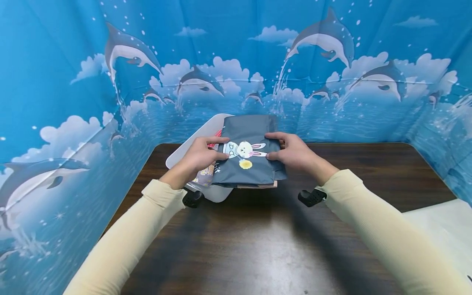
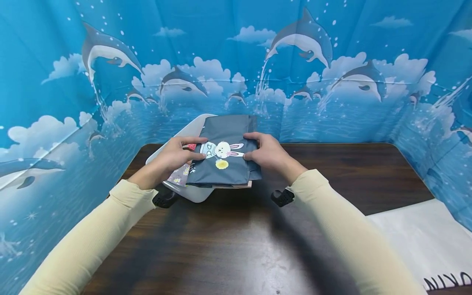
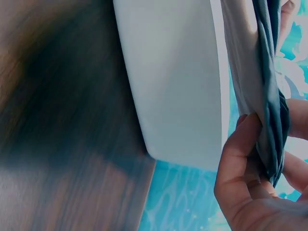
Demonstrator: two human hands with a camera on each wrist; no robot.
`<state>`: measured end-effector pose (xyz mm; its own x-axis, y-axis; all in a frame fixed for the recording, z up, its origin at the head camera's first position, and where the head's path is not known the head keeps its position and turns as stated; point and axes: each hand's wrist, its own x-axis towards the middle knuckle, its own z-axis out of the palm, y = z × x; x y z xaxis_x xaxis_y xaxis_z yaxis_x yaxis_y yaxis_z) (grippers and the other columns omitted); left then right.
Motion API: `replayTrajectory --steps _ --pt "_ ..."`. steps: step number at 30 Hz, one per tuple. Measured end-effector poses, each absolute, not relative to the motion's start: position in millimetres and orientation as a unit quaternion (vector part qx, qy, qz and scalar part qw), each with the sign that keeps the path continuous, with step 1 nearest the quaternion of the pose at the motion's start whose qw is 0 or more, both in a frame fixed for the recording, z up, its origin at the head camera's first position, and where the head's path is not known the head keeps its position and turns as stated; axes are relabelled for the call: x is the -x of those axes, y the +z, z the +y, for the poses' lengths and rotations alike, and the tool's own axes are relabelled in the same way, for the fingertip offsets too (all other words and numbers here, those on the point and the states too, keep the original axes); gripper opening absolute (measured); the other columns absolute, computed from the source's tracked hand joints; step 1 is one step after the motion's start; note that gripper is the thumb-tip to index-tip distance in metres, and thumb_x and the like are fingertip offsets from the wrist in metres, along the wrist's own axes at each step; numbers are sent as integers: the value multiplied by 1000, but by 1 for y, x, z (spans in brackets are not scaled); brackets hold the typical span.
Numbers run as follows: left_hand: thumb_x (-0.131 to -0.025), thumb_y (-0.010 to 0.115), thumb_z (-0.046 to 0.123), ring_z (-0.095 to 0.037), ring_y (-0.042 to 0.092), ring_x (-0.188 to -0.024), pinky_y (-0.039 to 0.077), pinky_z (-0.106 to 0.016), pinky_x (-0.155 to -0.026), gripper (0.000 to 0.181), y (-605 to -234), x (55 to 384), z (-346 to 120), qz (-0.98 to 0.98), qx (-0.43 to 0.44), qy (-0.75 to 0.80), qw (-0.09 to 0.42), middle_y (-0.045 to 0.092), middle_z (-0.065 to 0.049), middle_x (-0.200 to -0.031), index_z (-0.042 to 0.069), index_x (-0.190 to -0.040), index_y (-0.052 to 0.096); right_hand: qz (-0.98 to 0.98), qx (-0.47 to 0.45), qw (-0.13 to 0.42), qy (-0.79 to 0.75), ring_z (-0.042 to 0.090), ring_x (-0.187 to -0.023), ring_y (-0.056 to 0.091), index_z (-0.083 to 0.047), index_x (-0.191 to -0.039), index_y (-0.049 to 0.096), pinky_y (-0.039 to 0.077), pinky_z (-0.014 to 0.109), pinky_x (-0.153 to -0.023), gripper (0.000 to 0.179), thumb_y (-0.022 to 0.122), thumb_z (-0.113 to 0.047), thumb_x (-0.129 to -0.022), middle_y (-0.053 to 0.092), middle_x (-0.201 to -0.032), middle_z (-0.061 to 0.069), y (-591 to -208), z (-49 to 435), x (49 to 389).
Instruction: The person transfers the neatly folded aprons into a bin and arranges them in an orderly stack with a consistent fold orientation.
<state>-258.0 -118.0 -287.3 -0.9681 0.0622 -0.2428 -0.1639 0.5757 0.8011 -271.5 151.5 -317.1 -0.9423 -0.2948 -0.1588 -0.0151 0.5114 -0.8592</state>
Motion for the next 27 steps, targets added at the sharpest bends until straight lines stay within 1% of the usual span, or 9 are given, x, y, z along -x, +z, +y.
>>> replayTrajectory --steps 1,3,4,6,8,11,14,16,27 --pt "-99 76 12 -27 42 -146 50 -44 -106 55 -286 258 -121 880 31 458 122 36 -8 -174 22 -152 64 854 90 142 -492 38 -143 53 -18 -166 43 55 54 -111 67 69 -13 -104 48 -163 21 -318 148 273" --pt "-99 75 12 -30 40 -149 51 -45 -108 56 -284 257 -126 883 34 454 117 38 -10 -172 21 -153 63 848 89 137 -504 37 -143 53 -18 -165 44 54 55 -111 67 69 -12 -104 48 -163 20 -319 142 274" --pt "-99 75 12 -31 41 -148 51 -46 -108 56 -283 256 -128 884 36 452 114 39 -12 -170 21 -153 63 846 89 134 -508 38 -143 53 -18 -165 45 54 55 -112 67 69 -12 -104 47 -163 20 -320 138 275" --pt "-100 74 11 -32 48 -138 53 -45 -105 56 -282 255 -134 884 40 453 113 44 -14 -165 21 -153 62 843 90 130 -513 39 -144 52 -18 -165 45 53 55 -113 66 70 -11 -104 47 -164 20 -322 131 275" --pt "-100 73 11 -32 50 -133 52 -46 -106 56 -281 252 -140 885 46 450 112 44 -14 -165 21 -154 61 842 92 128 -517 38 -144 51 -17 -165 46 52 55 -115 66 70 -11 -103 47 -164 20 -323 123 274" --pt "-102 71 11 -34 47 -143 48 -50 -114 56 -281 249 -150 889 54 443 108 42 -13 -169 22 -155 60 837 95 127 -524 38 -143 52 -18 -164 47 52 55 -114 65 70 -12 -103 47 -163 19 -323 111 273" --pt "-103 70 12 -36 34 -158 42 -55 -123 56 -281 245 -160 893 63 433 106 35 -11 -175 23 -157 58 831 96 129 -533 37 -141 54 -19 -163 49 52 54 -114 65 72 -12 -102 49 -161 18 -322 100 273" --pt "-103 69 12 -35 29 -162 40 -57 -124 56 -281 244 -165 892 70 433 107 34 -11 -176 23 -156 58 828 97 130 -537 36 -139 54 -19 -162 50 52 54 -114 65 72 -11 -102 50 -160 18 -322 94 273" --pt "-104 69 13 -35 36 -158 45 -57 -119 55 -273 239 -177 896 75 424 107 32 -9 -177 24 -157 58 827 105 134 -535 36 -140 54 -19 -162 50 54 54 -111 65 73 -12 -101 49 -160 17 -320 82 273"
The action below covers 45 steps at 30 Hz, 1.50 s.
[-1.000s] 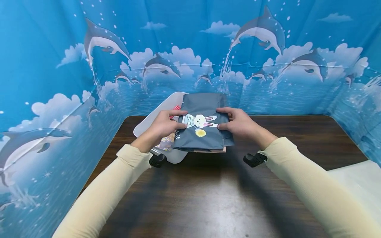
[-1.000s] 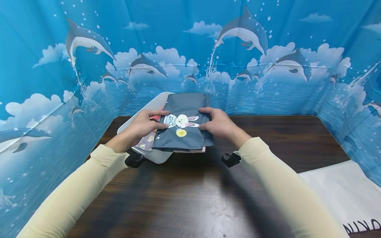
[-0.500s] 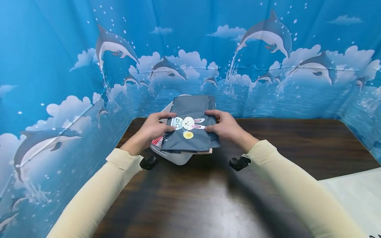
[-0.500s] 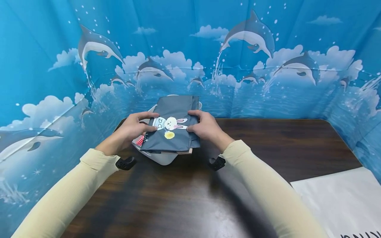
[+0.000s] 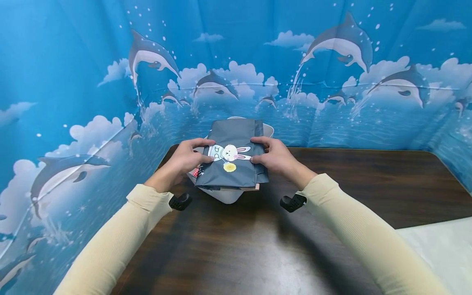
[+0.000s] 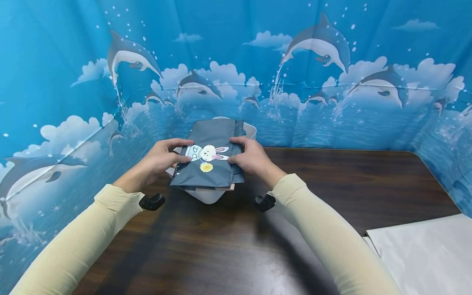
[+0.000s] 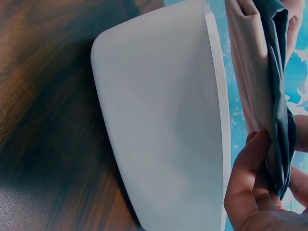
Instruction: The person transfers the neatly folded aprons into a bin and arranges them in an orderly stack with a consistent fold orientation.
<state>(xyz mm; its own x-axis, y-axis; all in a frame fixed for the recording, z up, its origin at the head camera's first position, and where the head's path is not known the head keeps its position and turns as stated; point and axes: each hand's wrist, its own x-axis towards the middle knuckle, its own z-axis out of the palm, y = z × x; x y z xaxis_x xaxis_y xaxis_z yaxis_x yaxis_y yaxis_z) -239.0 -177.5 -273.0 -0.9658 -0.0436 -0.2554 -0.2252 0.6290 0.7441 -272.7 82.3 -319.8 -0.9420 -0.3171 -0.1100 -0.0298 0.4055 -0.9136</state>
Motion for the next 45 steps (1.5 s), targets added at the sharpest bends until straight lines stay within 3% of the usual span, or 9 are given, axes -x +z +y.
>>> replayTrajectory --steps 11,18,24,33,35,40,42,45 --pt "-104 68 12 -34 46 -149 50 -53 -113 54 -279 242 -175 893 75 430 112 32 -10 -177 22 -156 58 832 95 138 -529 37 -141 53 -19 -162 50 52 54 -115 64 72 -13 -102 48 -162 17 -323 84 274" --pt "-103 67 9 -36 40 -154 46 -55 -117 54 -289 244 -174 892 72 433 110 35 -13 -175 19 -155 59 831 90 143 -530 38 -139 54 -18 -162 50 51 55 -116 64 72 -12 -101 49 -161 18 -334 83 273" --pt "-101 69 13 -37 49 -137 50 -50 -107 54 -309 243 -173 910 60 395 112 47 -20 -164 13 -155 59 833 86 162 -522 35 -140 52 -15 -162 50 46 53 -122 64 72 -14 -102 48 -164 17 -347 85 271" --pt "-102 71 15 -38 52 -135 47 -53 -113 54 -311 241 -169 904 72 412 84 53 -21 -160 11 -154 57 832 78 152 -529 36 -141 49 -15 -159 53 44 54 -123 62 74 -15 -101 47 -164 17 -349 90 270" --pt "-102 71 12 -37 51 -134 47 -53 -112 54 -310 242 -168 904 67 414 76 54 -20 -159 11 -154 58 830 78 148 -532 35 -135 52 -15 -155 56 49 52 -117 60 77 -16 -99 51 -158 18 -350 92 270" --pt "-101 68 4 -37 49 -136 47 -55 -112 53 -310 243 -168 902 67 420 69 52 -16 -161 15 -152 61 811 84 160 -556 30 -114 62 -14 -139 57 64 40 -89 48 79 -20 -96 58 -135 18 -351 96 265" --pt "-101 66 3 -37 48 -137 48 -56 -113 53 -310 244 -168 901 71 422 70 51 -15 -163 17 -151 62 803 84 170 -565 31 -114 64 -14 -138 56 66 40 -86 45 77 -22 -99 58 -135 17 -351 97 264" --pt "-101 65 1 -36 50 -132 50 -55 -109 53 -309 246 -167 900 74 424 70 52 -15 -162 18 -151 63 797 79 175 -573 34 -122 64 -17 -147 55 65 47 -95 48 71 -25 -103 54 -146 18 -351 96 269"
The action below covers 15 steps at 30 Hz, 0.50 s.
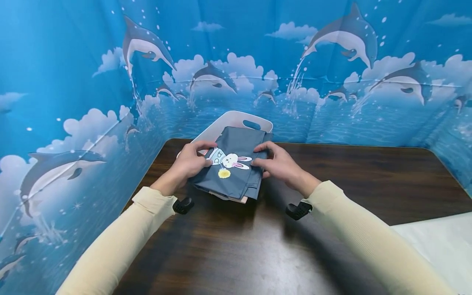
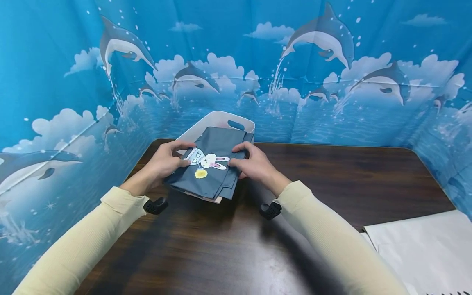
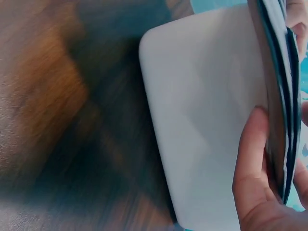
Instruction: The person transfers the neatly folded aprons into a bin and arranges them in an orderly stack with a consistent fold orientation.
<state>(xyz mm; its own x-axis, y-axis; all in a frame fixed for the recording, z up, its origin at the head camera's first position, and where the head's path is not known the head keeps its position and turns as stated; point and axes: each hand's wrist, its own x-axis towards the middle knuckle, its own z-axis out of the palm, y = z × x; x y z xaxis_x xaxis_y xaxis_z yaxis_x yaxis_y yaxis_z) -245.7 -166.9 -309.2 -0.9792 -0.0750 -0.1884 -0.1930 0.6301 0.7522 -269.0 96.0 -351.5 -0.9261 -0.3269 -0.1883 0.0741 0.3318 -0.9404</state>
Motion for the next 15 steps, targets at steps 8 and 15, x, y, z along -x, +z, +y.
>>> replayTrajectory --steps 8,15 --pt "-101 73 12 -36 57 -136 50 -53 -113 55 -308 240 -173 898 72 430 60 58 -17 -156 14 -154 58 791 36 138 -595 38 -142 51 -16 -163 42 51 56 -116 63 67 -13 -105 39 -168 20 -354 90 284" --pt "-98 77 19 -37 58 -142 55 -46 -103 69 -300 234 -185 897 53 433 79 60 -18 -156 13 -161 49 796 28 114 -594 38 -152 43 -12 -161 42 41 55 -125 64 69 -9 -103 37 -170 20 -356 88 285"
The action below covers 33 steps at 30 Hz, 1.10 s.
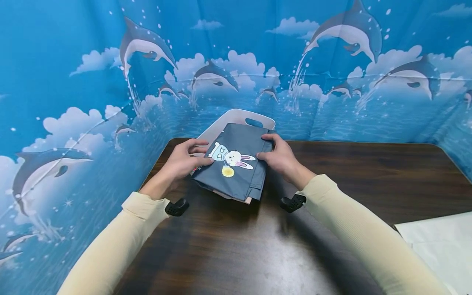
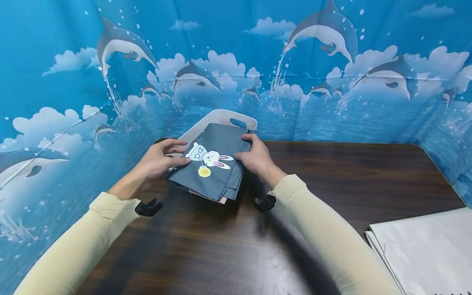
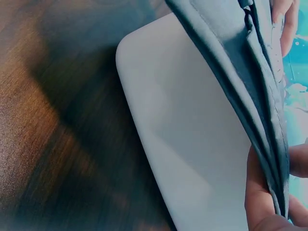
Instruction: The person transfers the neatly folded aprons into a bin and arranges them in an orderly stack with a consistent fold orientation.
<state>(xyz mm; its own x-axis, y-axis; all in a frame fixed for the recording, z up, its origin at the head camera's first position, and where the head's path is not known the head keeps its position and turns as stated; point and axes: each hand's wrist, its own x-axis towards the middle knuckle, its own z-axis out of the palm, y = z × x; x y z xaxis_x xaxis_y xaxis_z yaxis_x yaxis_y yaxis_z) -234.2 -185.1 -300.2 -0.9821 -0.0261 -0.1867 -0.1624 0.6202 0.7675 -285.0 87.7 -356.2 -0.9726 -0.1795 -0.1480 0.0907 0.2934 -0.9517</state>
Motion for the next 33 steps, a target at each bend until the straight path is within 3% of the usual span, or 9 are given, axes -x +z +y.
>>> replayTrajectory --steps 8,11,16,21,24,28,33 --pt "-99 77 16 -39 54 -147 52 -56 -113 77 -304 230 -189 901 23 428 67 58 -20 -158 16 -167 40 796 20 109 -595 37 -146 46 -15 -162 41 45 55 -122 68 71 -9 -101 39 -168 20 -356 88 282" --pt "-100 76 19 -38 56 -146 52 -55 -113 65 -305 231 -191 904 32 424 45 60 -20 -155 16 -160 51 790 6 103 -605 35 -132 53 -13 -159 45 53 53 -112 66 73 -11 -100 46 -159 21 -357 89 280" --pt "-101 76 24 -35 53 -147 50 -54 -114 41 -304 233 -199 896 41 440 41 60 -15 -155 12 -141 71 775 -19 90 -625 27 -104 65 -11 -150 54 63 43 -96 54 75 -17 -100 53 -129 18 -358 92 277" --pt "-99 74 15 -36 44 -152 45 -56 -119 46 -303 233 -205 884 34 459 77 54 -14 -161 13 -144 69 751 -11 101 -653 23 -89 74 -8 -148 54 66 42 -87 52 73 -15 -100 50 -118 15 -359 98 276" --pt "-98 73 10 -38 44 -151 50 -56 -113 51 -303 233 -205 890 27 448 83 53 -16 -162 14 -148 66 736 4 127 -665 23 -81 76 -7 -150 48 67 41 -81 58 73 -12 -98 48 -120 18 -359 102 277" --pt "-99 73 8 -38 46 -150 53 -53 -106 54 -305 233 -204 899 17 431 72 56 -17 -159 14 -152 62 727 18 154 -669 23 -80 77 -9 -154 42 67 39 -77 64 73 -7 -98 46 -123 18 -358 105 278" --pt "-100 72 7 -38 42 -155 50 -57 -115 55 -305 234 -202 901 17 429 63 56 -18 -159 12 -153 60 726 24 166 -667 26 -90 76 -11 -157 40 67 37 -76 68 73 -2 -98 47 -123 18 -357 109 278"
